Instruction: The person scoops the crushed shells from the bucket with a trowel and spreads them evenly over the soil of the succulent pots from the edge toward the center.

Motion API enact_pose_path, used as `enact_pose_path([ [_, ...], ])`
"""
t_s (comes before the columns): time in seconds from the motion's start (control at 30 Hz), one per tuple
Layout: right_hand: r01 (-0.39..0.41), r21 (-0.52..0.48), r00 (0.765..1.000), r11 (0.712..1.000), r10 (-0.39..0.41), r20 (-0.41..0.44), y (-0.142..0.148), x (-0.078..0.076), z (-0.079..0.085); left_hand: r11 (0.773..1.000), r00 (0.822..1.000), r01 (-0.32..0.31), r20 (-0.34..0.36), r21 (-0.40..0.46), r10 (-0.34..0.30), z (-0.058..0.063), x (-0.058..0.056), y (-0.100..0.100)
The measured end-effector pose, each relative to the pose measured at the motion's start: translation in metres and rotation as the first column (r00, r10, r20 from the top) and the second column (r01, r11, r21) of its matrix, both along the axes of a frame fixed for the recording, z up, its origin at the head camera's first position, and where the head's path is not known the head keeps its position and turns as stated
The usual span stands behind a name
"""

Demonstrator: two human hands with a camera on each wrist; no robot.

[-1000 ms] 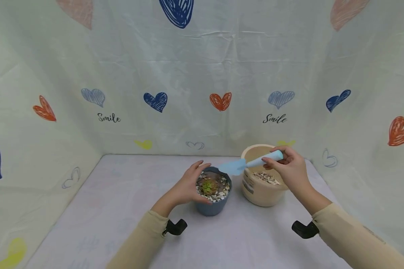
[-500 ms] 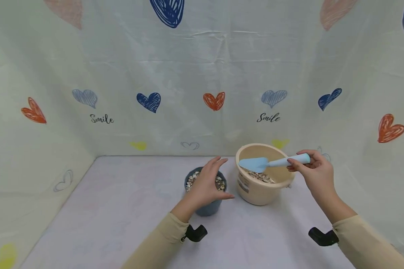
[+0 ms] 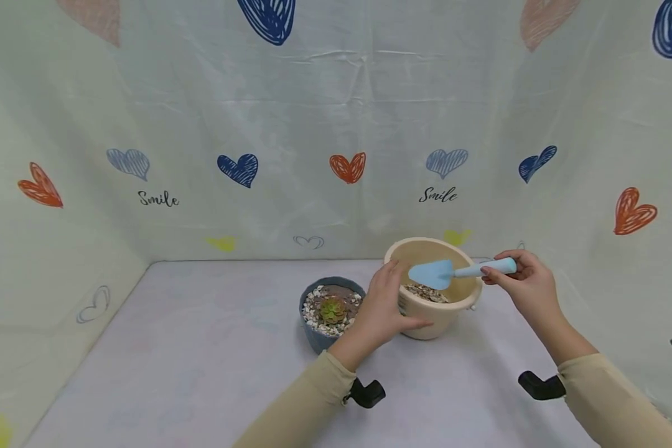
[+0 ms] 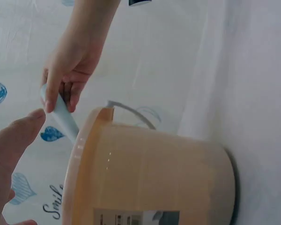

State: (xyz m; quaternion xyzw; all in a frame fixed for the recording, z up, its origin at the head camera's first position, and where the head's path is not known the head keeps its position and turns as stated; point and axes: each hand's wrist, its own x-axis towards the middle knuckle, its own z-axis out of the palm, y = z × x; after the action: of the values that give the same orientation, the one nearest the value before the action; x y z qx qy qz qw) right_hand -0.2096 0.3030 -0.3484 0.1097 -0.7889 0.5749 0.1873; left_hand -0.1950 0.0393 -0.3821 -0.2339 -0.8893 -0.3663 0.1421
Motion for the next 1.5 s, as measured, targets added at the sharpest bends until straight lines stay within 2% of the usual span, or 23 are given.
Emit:
enact_pose_path([
  [0.1, 0.006, 0.058, 1.0, 0.998, -0.007, 0.006, 0.002, -0.006, -0.003, 0.999, 1.0, 0.006, -0.025, -0.032, -0.007, -0.006, -0.006, 0.012],
  [0.17, 0.001, 0.099, 1.0, 0.995, -0.003, 0.014, 0.002, -0.01, -0.004, 0.999, 0.998, -0.012, -0.057, -0.043, 0.01, -0.011, -0.011, 0.018],
  [0.3, -0.018, 0.166, 0.998, 0.986, 0.009, 0.058, 0.0, -0.02, -0.006, 0.997, 0.994, -0.08, -0.08, 0.004, 0.08, -0.021, -0.021, 0.027],
  [0.47, -0.045, 0.193, 0.995, 0.98, 0.026, 0.1, -0.003, -0.032, -0.01, 0.984, 0.982, -0.174, -0.066, 0.04, 0.177, -0.031, -0.028, 0.033],
  [0.6, -0.069, 0.212, 0.995, 0.975, 0.051, 0.091, -0.005, -0.039, -0.014, 0.975, 0.975, -0.215, -0.042, 0.056, 0.218, -0.036, -0.029, 0.036],
  [0.73, -0.078, 0.232, 0.996, 0.97, 0.063, 0.07, -0.009, -0.044, -0.017, 0.972, 0.974, -0.221, -0.025, 0.079, 0.224, -0.038, -0.029, 0.037],
  [0.9, -0.04, 0.294, 0.995, 0.955, 0.012, 0.099, -0.016, -0.055, -0.019, 0.97, 0.976, -0.217, -0.007, 0.11, 0.219, -0.038, -0.028, 0.036],
  [1.0, -0.037, 0.377, 0.993, 0.926, -0.009, 0.119, -0.02, -0.062, -0.02, 0.968, 0.975, -0.218, -0.002, 0.127, 0.22, -0.039, -0.028, 0.036],
  [1.13, -0.088, 0.476, 0.991, 0.875, 0.027, 0.134, -0.023, -0.07, -0.019, 0.968, 0.976, -0.215, -0.004, 0.129, 0.217, -0.042, -0.029, 0.036],
  [1.37, -0.163, 0.627, 0.986, 0.761, 0.11, 0.123, -0.023, -0.083, -0.01, 0.969, 0.976, -0.216, 0.009, 0.118, 0.216, -0.043, -0.029, 0.038],
  [1.5, -0.214, 0.678, 0.977, 0.704, 0.144, 0.159, -0.022, -0.09, -0.005, 0.969, 0.976, -0.217, 0.02, 0.117, 0.216, -0.043, -0.029, 0.04],
])
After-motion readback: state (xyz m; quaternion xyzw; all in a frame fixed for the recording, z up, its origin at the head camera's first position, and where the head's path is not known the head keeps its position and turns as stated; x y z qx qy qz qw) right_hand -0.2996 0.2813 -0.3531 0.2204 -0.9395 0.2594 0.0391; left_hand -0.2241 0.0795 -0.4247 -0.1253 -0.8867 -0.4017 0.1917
